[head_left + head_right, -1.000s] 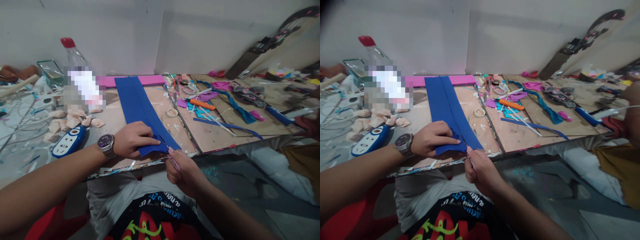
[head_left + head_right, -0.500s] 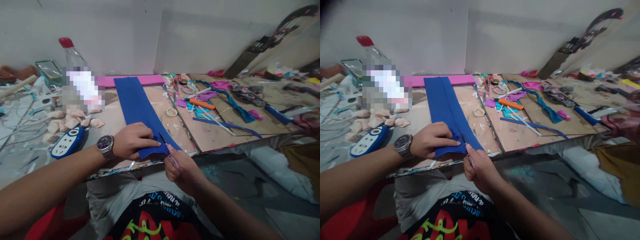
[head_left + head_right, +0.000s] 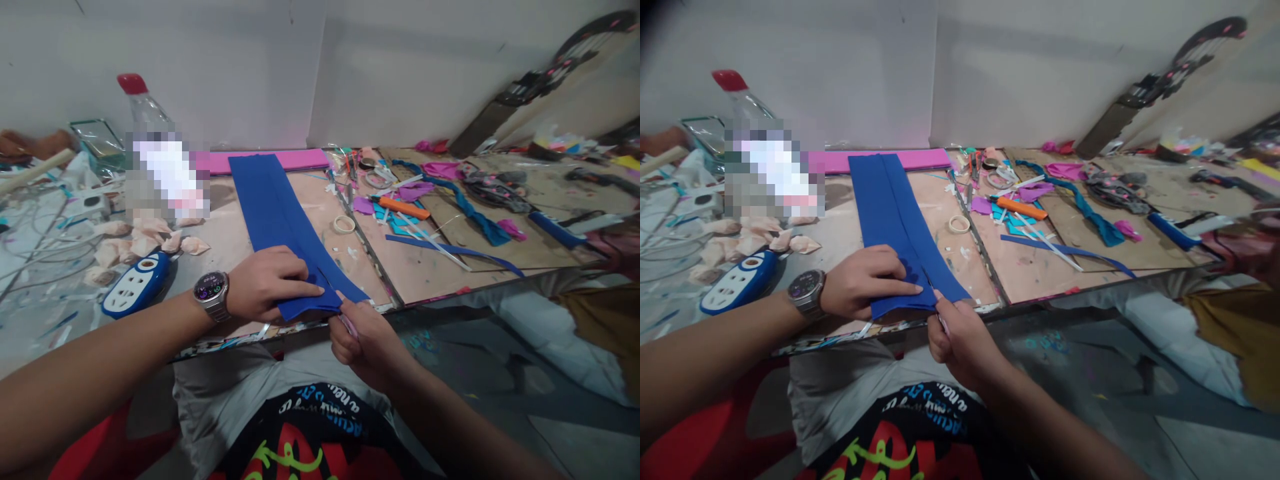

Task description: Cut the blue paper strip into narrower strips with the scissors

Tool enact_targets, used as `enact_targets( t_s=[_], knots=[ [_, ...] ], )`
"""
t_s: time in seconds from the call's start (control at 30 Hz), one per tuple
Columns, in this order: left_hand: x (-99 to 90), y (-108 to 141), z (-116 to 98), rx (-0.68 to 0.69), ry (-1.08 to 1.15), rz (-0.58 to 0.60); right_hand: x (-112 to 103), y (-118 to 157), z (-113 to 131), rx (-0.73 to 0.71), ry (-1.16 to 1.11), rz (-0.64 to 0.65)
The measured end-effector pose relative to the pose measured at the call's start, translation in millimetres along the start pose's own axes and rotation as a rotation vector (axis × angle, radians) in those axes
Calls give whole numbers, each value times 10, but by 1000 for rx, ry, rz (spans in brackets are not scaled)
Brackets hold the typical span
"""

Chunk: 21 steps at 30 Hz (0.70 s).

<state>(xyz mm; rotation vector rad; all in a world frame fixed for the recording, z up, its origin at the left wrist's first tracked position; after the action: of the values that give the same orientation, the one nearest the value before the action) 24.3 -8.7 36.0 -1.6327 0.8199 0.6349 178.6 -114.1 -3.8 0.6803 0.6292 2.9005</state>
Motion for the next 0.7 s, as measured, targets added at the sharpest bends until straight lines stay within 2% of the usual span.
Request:
enact_targets(
  t_s=[0.47, 0.7],
  knots=[
    [2, -8, -36, 11, 17, 26, 20, -4, 5, 9, 17, -20],
    [-7, -23, -61, 19, 15, 2, 32, -5, 10, 13, 29, -14]
  ],
)
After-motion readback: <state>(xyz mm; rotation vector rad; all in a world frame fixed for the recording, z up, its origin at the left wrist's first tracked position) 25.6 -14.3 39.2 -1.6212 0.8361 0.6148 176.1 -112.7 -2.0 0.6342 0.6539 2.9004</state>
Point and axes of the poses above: each hand's wrist, its own y-axis away from the middle knuckle, its own x-axis out of the palm, z = x × y, the point moved 4 cm from there along -y, towards the middle knuckle, and after that the axes turned 8 degrees about -x, right-handed, at the moved point
